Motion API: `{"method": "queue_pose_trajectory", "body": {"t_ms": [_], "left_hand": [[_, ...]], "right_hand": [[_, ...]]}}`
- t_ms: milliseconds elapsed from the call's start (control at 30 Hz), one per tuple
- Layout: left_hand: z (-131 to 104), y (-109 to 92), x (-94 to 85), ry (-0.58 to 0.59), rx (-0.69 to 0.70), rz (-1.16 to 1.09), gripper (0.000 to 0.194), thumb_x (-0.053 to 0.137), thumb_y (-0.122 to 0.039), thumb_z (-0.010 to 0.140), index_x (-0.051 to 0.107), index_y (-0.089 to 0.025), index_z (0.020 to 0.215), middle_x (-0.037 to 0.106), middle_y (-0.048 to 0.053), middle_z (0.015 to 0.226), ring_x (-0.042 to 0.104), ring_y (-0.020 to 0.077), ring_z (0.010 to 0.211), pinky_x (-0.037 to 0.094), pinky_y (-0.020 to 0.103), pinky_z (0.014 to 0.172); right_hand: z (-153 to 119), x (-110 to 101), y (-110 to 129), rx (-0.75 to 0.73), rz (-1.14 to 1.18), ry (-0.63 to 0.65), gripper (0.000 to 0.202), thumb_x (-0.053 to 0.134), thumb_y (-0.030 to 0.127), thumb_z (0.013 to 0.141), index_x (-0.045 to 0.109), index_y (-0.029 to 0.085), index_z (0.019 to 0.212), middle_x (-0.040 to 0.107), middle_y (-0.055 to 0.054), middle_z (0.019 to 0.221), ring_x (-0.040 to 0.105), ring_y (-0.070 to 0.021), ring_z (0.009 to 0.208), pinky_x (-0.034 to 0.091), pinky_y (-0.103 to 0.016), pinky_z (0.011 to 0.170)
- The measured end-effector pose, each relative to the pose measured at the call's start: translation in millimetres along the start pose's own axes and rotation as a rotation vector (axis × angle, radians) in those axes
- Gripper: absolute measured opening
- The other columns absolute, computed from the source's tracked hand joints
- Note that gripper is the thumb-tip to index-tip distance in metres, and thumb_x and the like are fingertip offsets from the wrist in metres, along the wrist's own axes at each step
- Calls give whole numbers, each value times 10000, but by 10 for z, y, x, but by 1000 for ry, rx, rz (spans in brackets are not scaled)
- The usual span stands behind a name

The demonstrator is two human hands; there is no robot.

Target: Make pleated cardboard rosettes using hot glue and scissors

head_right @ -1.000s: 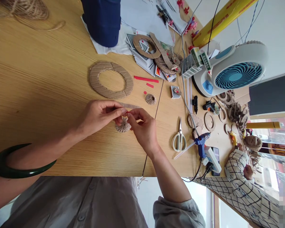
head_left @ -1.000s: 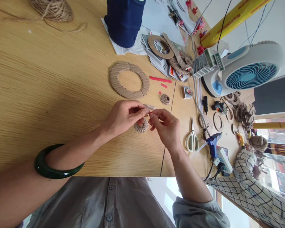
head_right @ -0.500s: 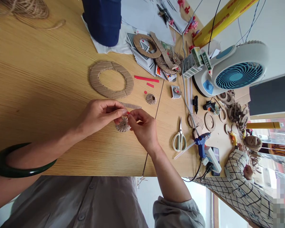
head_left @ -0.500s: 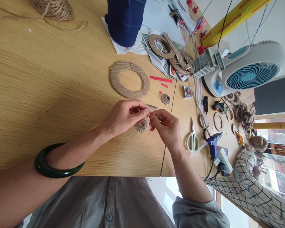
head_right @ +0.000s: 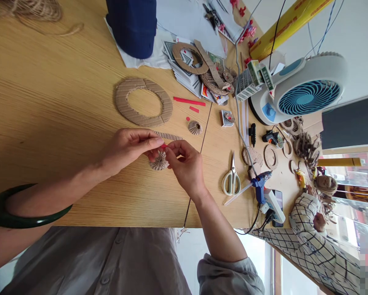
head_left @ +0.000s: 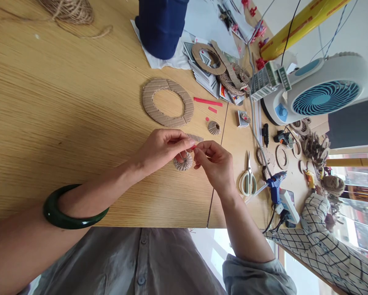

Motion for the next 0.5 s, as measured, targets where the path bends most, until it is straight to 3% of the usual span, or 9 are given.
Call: {"method": "queue_pose_trajectory", "body": {"t_ms": [200,367,500], "left_hand": [[-1,-13,-9,-1,103,179,143,705,-314,851,734,-174,861,754,20,805,652,113,570,496,219,540],[-9,-40,-3,-12,161,261,161,661,-311,880,717,-173,818,696,1,665,619,115,559,474,223,539],[-9,-28,3,4,146,309,143,665,-298,866,738,-193,802,705,-9,667,620,123,578,487,231,564]], "right_hand": [[5,0,-31,22,-6,32,179,737,326,808,634,182,775,603,37,645,540,-78,567,507,-223,494],[-9,-13,-33,3,9,-2,166,729,331,817,652,188,785,595,39,654,534,-78,582,505,-208,489],[-12,-20,-38,-5,-9,-6,158,701,328,833,655,186,783,582,42,632,519,-79,568,480,-209,480]]}}
Point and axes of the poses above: each hand's wrist, its own z-axis towards the middle knuckle, its own x-axis out of the palm, y = z × x, the point moved 5 cm from there along z, towards the middle knuckle
